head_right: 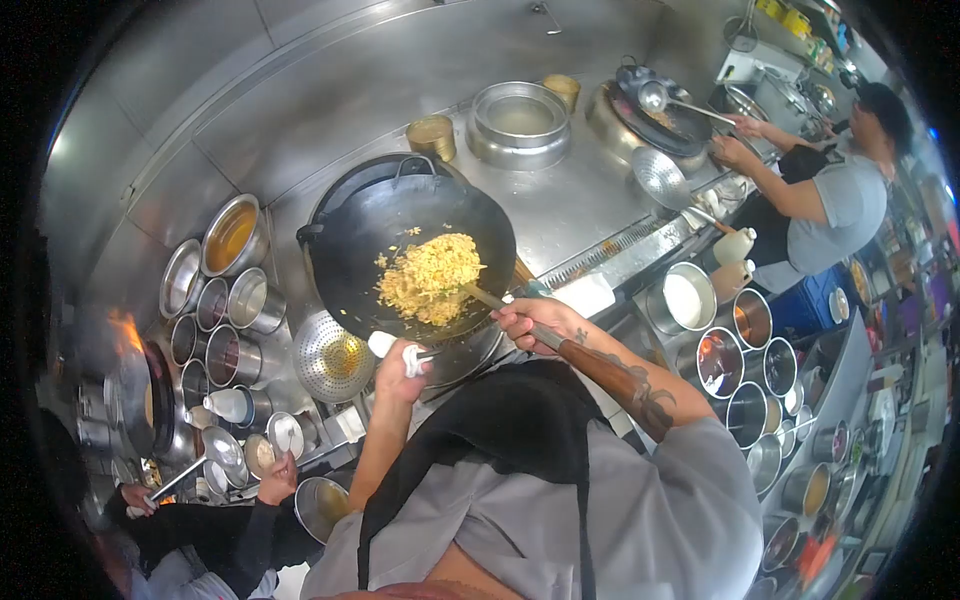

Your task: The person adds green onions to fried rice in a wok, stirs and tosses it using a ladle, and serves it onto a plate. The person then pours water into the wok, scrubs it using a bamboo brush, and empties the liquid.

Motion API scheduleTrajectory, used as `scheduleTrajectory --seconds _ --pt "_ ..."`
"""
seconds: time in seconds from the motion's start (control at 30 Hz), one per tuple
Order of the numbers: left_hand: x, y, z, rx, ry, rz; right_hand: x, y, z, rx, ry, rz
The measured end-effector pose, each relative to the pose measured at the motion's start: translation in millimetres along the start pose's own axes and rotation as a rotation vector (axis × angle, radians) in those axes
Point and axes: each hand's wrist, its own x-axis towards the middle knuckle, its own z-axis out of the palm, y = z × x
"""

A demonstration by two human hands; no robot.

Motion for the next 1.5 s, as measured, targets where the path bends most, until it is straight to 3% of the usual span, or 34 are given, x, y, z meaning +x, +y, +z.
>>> scheduleTrajectory --seconds 0.07,0.17,0.4,0.63,0.67,0.73,0.83,0.87,0.9,1.1,1.13,1.17,1.23,1.33,1.37,1.5 --pt "-10.4 -0.3 1.6 0.009 -0.023 0.024 -19.6 -0.3 5.7 0.008 -0.056 -0.016" --pt "-37.3 -5.7 16.0 0.103 0.028 0.061 -52.5 4.6 15.5 -0.121 0.055 -0.146" --pt "-80.9 -32.7 74.0 0.261 -0.102 0.019 -136.8 23.5 13.6 -0.174 0.102 -0.317" --pt "-93.6 -61.3 131.7 0.369 -0.363 -0.263 -221.5 95.1 21.9 0.019 0.219 -0.625" --pt "-108.4 -17.2 164.2 0.360 -0.268 -0.382 -222.0 67.4 69.6 0.142 0.276 -0.548" --pt "-138.9 1.8 178.0 0.420 -0.275 -0.497 -235.2 104.1 106.9 0.194 0.324 -0.627" --pt "-161.4 50.8 175.2 0.447 -0.437 -0.665 -214.8 160.0 191.9 0.253 0.465 -0.783" --pt "-165.5 67.3 179.9 0.506 -0.473 -0.698 -208.7 171.7 218.5 0.290 0.515 -0.829" --pt "-271.9 134.0 148.2 0.481 -0.399 -0.625 -203.8 220.8 298.5 0.264 0.442 -0.752" --pt "-327.5 249.9 197.9 0.597 -0.479 -0.832 -194.8 261.3 462.4 0.430 0.523 -0.868" --pt "-323.2 205.3 128.2 0.477 -0.497 -0.652 -181.4 276.9 388.7 0.247 0.452 -0.804" --pt "-297.2 182.1 177.1 0.506 -0.475 -0.733 -209.9 242.2 357.2 0.333 0.424 -0.802" --pt "-292.0 175.2 197.8 0.522 -0.461 -0.864 -230.7 252.1 383.9 0.454 0.518 -0.847" --pt "-274.6 114.9 224.2 0.534 -0.429 -1.057 -273.7 268.0 351.4 0.626 0.453 -0.917" --pt "-313.3 68.4 176.0 0.543 -0.479 -1.067 -292.0 350.1 332.2 0.600 0.435 -0.974" --pt "-328.7 7.5 172.5 0.630 -0.464 -1.116 -338.7 410.2 322.9 0.673 0.434 -1.084"
